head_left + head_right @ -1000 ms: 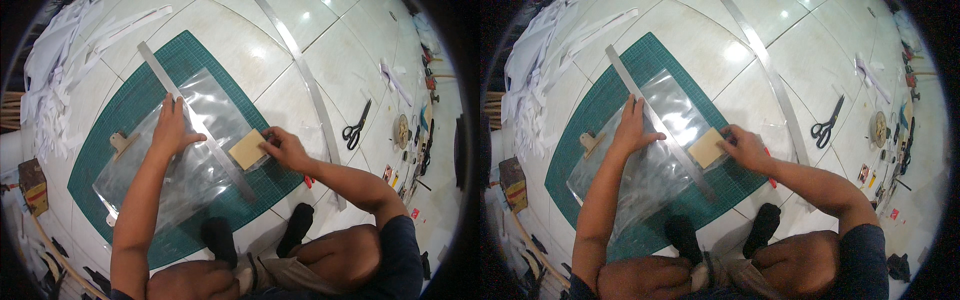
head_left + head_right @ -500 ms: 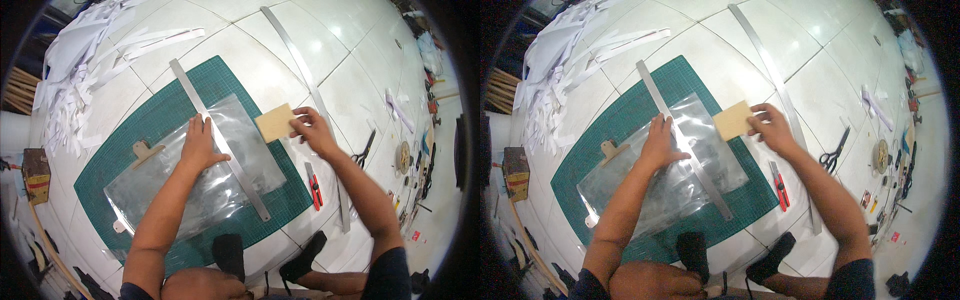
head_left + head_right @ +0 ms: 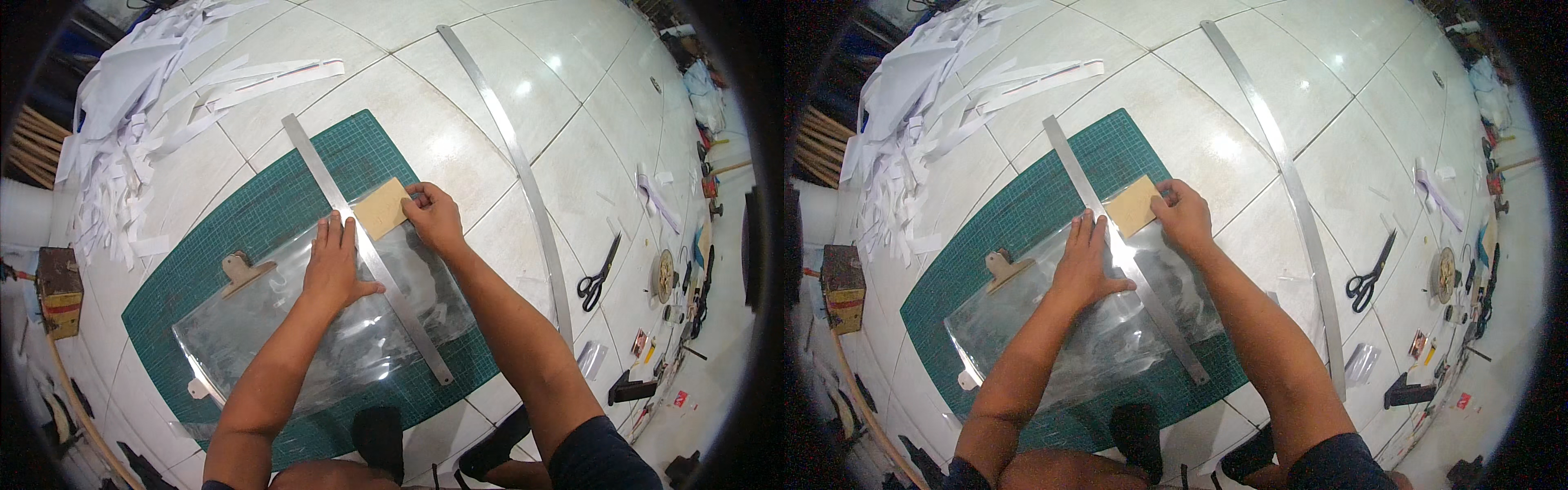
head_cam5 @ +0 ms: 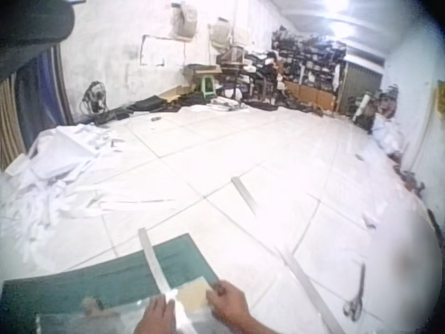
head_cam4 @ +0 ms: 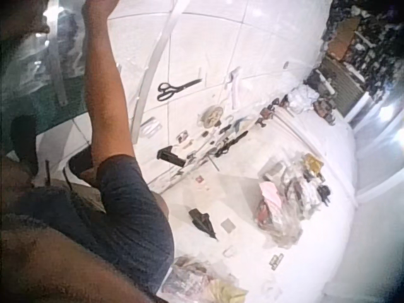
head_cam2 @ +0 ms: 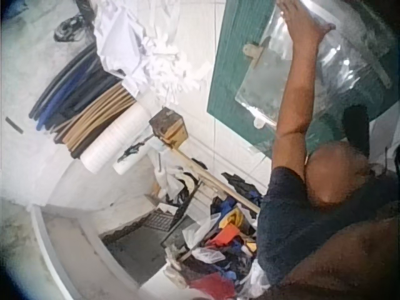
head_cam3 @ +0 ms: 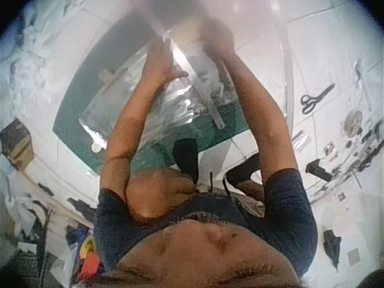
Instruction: The person cuts a clear plastic sheet using a utility knife and a metal ruler on a green cutting mat.
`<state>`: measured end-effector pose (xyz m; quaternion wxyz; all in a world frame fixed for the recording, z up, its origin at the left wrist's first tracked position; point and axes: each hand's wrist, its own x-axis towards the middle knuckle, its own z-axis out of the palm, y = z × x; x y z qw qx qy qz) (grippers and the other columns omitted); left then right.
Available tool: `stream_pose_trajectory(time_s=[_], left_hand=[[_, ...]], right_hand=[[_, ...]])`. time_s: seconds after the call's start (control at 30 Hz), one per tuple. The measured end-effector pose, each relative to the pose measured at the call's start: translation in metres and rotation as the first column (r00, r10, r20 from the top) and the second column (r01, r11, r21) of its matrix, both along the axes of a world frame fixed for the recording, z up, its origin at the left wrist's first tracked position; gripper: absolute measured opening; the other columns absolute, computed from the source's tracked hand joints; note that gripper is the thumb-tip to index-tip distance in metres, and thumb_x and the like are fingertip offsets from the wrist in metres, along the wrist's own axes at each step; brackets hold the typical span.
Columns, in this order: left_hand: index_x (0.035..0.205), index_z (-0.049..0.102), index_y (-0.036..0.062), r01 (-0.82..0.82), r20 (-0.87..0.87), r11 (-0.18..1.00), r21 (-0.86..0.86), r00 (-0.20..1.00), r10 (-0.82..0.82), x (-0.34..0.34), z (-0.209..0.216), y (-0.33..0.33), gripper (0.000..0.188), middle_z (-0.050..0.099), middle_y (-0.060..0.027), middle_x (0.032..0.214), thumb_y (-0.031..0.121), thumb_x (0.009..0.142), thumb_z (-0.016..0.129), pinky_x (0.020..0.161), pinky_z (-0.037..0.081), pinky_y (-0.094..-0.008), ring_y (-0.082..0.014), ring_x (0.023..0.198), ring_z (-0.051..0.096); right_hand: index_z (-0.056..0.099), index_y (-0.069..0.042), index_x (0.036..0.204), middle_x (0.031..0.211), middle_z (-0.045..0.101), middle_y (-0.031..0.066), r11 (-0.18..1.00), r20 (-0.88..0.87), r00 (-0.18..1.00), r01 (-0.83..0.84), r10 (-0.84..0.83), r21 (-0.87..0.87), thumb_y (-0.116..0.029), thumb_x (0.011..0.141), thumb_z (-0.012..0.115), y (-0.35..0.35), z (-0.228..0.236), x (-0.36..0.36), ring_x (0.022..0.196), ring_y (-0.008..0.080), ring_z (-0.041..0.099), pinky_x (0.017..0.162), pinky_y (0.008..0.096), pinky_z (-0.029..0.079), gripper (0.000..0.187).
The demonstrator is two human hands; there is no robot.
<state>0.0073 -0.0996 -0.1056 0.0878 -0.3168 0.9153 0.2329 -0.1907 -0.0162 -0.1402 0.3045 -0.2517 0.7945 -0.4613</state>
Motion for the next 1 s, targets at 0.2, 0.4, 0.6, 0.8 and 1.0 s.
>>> stream_pose_trajectory(time_s=[0.2,0.4,0.6,0.8,1.0], left_hand=[[0.151,0.030,0.0000,-0.008,-0.006,1.000,0.016,1.000,0.008,-0.001,0.001,0.000,0.125,0.019,-0.0292,0.160,0.051,0.056,0.093,0.119,0.029,-0.0511,-0.0493,0.148,0.018],[0.152,0.030,0.0018,-0.033,-0.044,0.999,0.015,0.998,0.034,-0.001,-0.002,-0.001,0.126,0.020,-0.0278,0.160,0.052,0.055,0.093,0.119,0.030,-0.0507,-0.0477,0.149,0.018],[0.152,0.029,0.0026,-0.034,0.017,0.999,0.017,0.999,0.034,-0.005,0.002,0.001,0.130,0.021,-0.0272,0.161,0.050,0.051,0.095,0.119,0.031,-0.0507,-0.0469,0.149,0.019],[0.153,0.031,0.0084,0.003,0.043,1.000,-0.001,0.999,-0.003,-0.013,0.014,0.002,0.128,0.020,-0.0306,0.159,0.047,0.050,0.096,0.117,0.033,-0.0518,-0.0498,0.148,0.020],[0.154,0.033,0.0118,-0.025,0.037,1.000,0.013,0.999,0.024,-0.013,0.013,0.001,0.128,0.022,-0.0311,0.158,0.045,0.049,0.097,0.116,0.034,-0.0522,-0.0509,0.147,0.021]], right_hand=[[0.069,-0.004,0.109,0.082,0.071,0.0115,0.998,-0.089,0.995,0.055,-0.055,0.003,-0.027,0.086,0.069,0.000,-0.003,0.010,0.076,0.0247,0.069,0.071,0.0367,0.053,0.032],[0.070,-0.007,0.106,0.082,0.072,0.0107,0.996,-0.120,0.989,0.084,-0.082,0.009,-0.031,0.087,0.068,-0.002,-0.005,0.012,0.077,0.0276,0.069,0.072,0.0393,0.053,0.032],[0.071,-0.008,0.108,0.083,0.072,0.0112,0.997,-0.122,0.991,0.058,-0.051,0.056,-0.032,0.086,0.068,-0.002,-0.006,0.010,0.078,0.0285,0.069,0.073,0.0408,0.053,0.033],[0.072,-0.010,0.114,0.086,0.071,0.0124,0.998,-0.146,0.989,0.022,-0.012,0.065,-0.033,0.086,0.066,-0.002,-0.007,0.007,0.080,0.0300,0.069,0.075,0.0412,0.053,0.037],[0.072,-0.010,0.116,0.089,0.071,0.0132,0.996,-0.157,0.987,0.001,0.012,0.084,-0.032,0.086,0.066,-0.003,-0.006,0.004,0.084,0.0306,0.069,0.078,0.0410,0.053,0.038]])
